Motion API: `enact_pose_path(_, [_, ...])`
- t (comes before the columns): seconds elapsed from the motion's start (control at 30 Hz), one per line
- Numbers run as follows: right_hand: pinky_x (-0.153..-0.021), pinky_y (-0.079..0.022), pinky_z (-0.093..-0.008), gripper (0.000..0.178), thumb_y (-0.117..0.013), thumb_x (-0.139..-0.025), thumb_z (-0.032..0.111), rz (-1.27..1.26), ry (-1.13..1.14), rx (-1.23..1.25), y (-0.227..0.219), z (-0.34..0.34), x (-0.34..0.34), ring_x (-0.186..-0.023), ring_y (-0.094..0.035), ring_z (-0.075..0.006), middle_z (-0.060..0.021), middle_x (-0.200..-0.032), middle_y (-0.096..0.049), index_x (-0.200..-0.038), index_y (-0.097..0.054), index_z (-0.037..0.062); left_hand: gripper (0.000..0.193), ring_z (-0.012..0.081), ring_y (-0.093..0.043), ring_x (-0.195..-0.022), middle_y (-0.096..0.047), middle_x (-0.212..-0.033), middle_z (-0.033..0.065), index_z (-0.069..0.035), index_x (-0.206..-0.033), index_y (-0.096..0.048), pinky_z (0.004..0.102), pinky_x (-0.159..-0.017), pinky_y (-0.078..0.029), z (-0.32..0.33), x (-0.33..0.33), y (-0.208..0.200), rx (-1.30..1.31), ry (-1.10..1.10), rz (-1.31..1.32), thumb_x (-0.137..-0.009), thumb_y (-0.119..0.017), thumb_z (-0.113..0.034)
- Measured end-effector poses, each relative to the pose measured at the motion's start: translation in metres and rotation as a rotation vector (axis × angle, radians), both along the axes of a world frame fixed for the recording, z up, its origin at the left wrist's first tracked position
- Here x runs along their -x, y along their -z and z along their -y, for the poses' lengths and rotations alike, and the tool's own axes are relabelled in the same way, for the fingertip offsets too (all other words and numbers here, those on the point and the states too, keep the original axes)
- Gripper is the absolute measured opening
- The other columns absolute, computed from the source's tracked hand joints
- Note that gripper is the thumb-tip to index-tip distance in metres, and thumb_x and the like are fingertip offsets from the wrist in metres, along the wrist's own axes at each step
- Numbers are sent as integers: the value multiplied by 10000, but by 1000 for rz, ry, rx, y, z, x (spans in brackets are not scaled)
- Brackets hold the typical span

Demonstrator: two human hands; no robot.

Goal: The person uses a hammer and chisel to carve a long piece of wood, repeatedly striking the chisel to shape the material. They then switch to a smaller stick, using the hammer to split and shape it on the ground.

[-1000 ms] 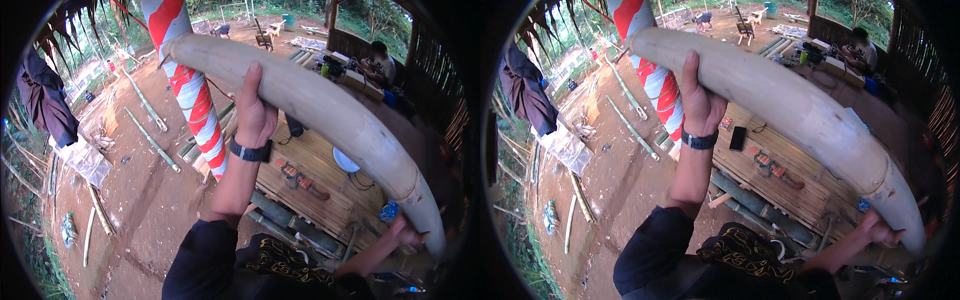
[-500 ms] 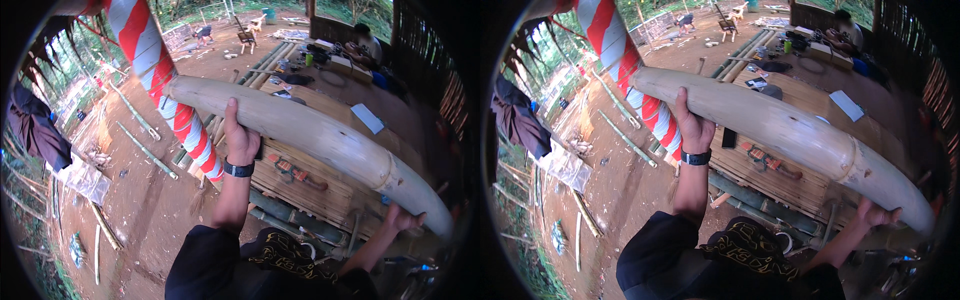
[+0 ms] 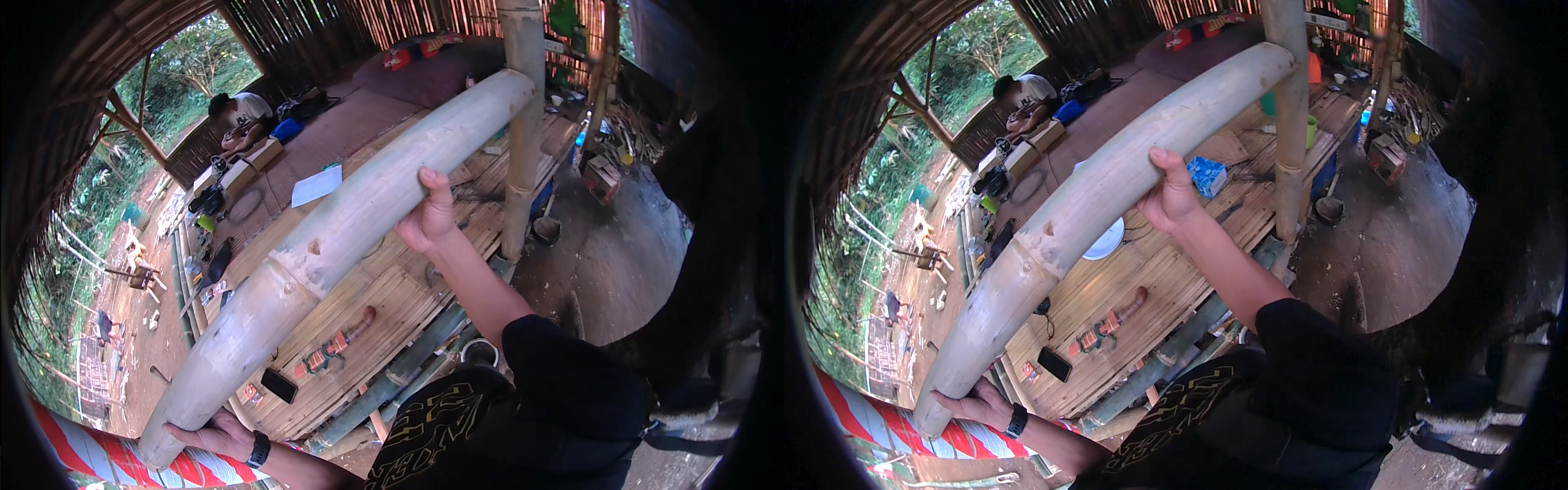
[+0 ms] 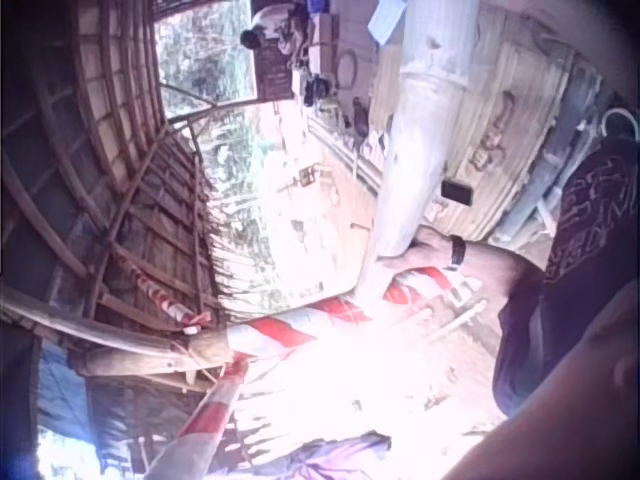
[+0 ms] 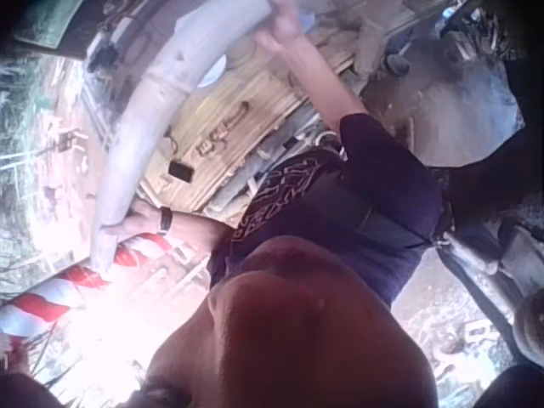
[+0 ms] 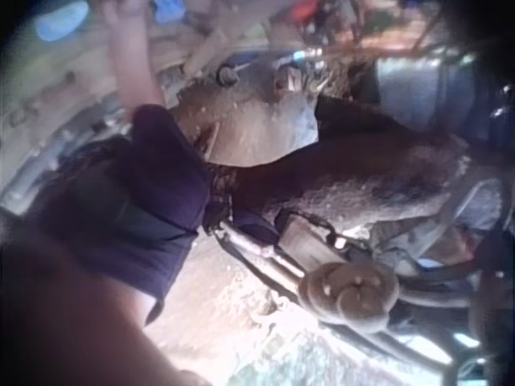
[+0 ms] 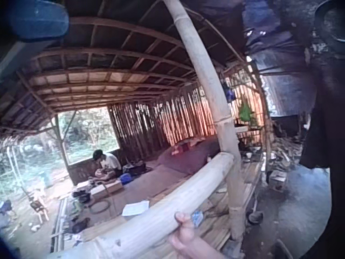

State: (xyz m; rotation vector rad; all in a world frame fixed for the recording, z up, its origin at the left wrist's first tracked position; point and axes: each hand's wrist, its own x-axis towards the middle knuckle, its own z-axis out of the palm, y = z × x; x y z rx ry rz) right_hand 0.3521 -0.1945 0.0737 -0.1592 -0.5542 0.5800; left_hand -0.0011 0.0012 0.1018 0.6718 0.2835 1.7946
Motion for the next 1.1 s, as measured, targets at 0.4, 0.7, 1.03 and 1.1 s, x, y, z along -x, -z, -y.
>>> enact_pose_path(0.4, [-915, -470, -438, 670, -641, -752, 503, -23, 31, 149, -7, -6, 16, -1130, -529, -267, -91, -1226, -543, -1260, -470, 101, 829, 323, -347, -1306, -335, -1420, 189, -47, -1420, -231, 486, -1097, -265, -14, 25, -3, -45, 147, -166, -865, -515, -595])
enact_pose_path(0.7, [-911, -451, -513, 790, -618, -740, 603, 226, 24, 180, 6, -2, -13, -1119, -537, -306, -109, -1263, -527, -1319, -407, 109, 670, 286, -407, -1245, -426, -1336, 152, -47, -1326, -361, 462, -1075, -313, -22, 23, -3, -150, 260, -85, -883, -562, -508])
enact_pose_path(1.03, [-991, -378, -606, 791, -644, -774, 561, 219, -85, 229, -1, 2, -13, -1206, -435, -344, -149, -1313, -429, -1325, -370, 64, 713, 318, -380, -1267, -401, -1356, 151, -74, -1359, -336, 525, -1072, -303, -18, 30, -13, -124, 356, -66, -848, -620, -483])
enact_pose_path(1.1, [-1001, -371, -596, 771, -638, -800, 537, 232, -86, 196, 3, 1, -7, -1220, -424, -354, -157, -1327, -421, -1337, -354, 61, 719, 321, -379, -1268, -400, -1358, 153, -67, -1358, -334, 523, -1075, -301, -17, 33, -10, -187, 392, -96, -844, -624, -476])
